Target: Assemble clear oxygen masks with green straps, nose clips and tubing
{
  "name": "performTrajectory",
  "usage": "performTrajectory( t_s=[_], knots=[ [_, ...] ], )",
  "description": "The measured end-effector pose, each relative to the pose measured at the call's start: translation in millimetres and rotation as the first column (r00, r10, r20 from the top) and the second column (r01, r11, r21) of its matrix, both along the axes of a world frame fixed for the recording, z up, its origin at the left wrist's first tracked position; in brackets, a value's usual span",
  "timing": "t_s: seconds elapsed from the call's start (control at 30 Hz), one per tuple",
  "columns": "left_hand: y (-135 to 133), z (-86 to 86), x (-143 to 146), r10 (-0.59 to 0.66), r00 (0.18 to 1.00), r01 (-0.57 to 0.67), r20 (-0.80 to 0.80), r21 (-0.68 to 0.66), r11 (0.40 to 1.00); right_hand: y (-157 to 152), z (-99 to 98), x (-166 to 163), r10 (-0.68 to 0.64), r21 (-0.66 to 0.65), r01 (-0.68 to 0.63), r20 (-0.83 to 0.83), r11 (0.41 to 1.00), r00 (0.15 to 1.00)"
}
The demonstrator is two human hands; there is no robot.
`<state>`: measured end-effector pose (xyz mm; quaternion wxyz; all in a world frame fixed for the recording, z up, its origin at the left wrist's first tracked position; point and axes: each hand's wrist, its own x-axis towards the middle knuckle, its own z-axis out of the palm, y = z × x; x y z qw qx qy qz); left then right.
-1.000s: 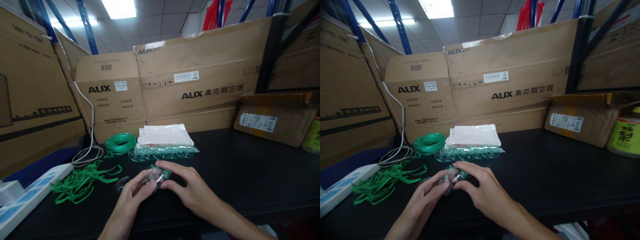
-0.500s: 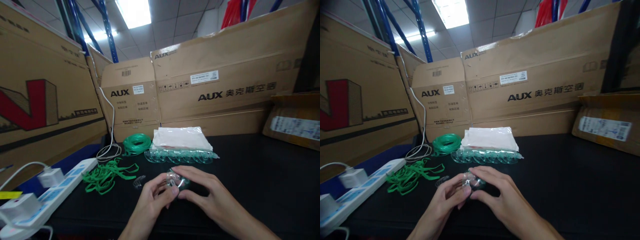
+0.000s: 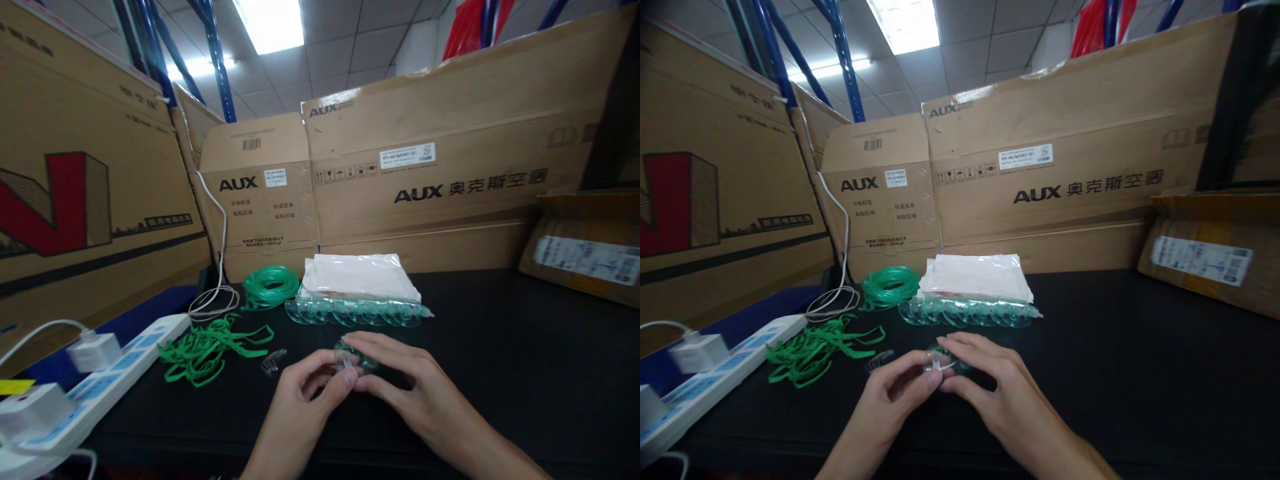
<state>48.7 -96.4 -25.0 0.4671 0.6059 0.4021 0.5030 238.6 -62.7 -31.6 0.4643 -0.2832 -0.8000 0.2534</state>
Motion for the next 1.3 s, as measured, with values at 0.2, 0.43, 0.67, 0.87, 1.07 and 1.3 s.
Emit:
performTrajectory(
  t_s=[0.2, 0.43, 0.67, 0.87, 1.07, 1.3],
  knots=[
    [1.9, -4.7, 1.7, 0.096, 0.995, -0.096, 0.003, -0.033, 0.995, -1.7, 1.2, -2.3, -0.052, 0.118, 0.046, 0.054, 0.992, 0.997],
    [1.6, -6.3, 1.5, 0.052, 0.999, -0.052, -0.001, -0.037, 0.998, -3.7, 0.4, 0.0, -0.071, 0.252, 0.065, 0.012, 0.966, 0.997],
    [3.3, -6.6, 0.6, 0.036, 0.999, -0.036, 0.014, -0.019, 0.999, -6.3, 1.9, 0.9, -0.035, 0.318, 0.026, 0.025, 0.948, 0.999],
    [-0.2, -5.5, 1.4, 0.052, 0.999, -0.052, -0.017, -0.030, 0.998, -9.1, 5.5, -2.0, 0.060, 0.235, -0.064, 0.028, 0.970, 0.998],
    [-8.3, 6.7, 0.7, 0.116, 0.963, -0.090, -0.242, 0.116, 0.989, -8.0, 4.2, -5.3, 0.016, 0.216, -0.008, -0.034, 0.976, 0.999],
    [-4.3, 24.4, -78.2, 0.463, 0.600, -0.160, -0.652, 0.469, 0.868, -7.3, 5.5, -3.1, -0.081, 0.186, 0.092, -0.063, 0.978, 0.995]
  ],
)
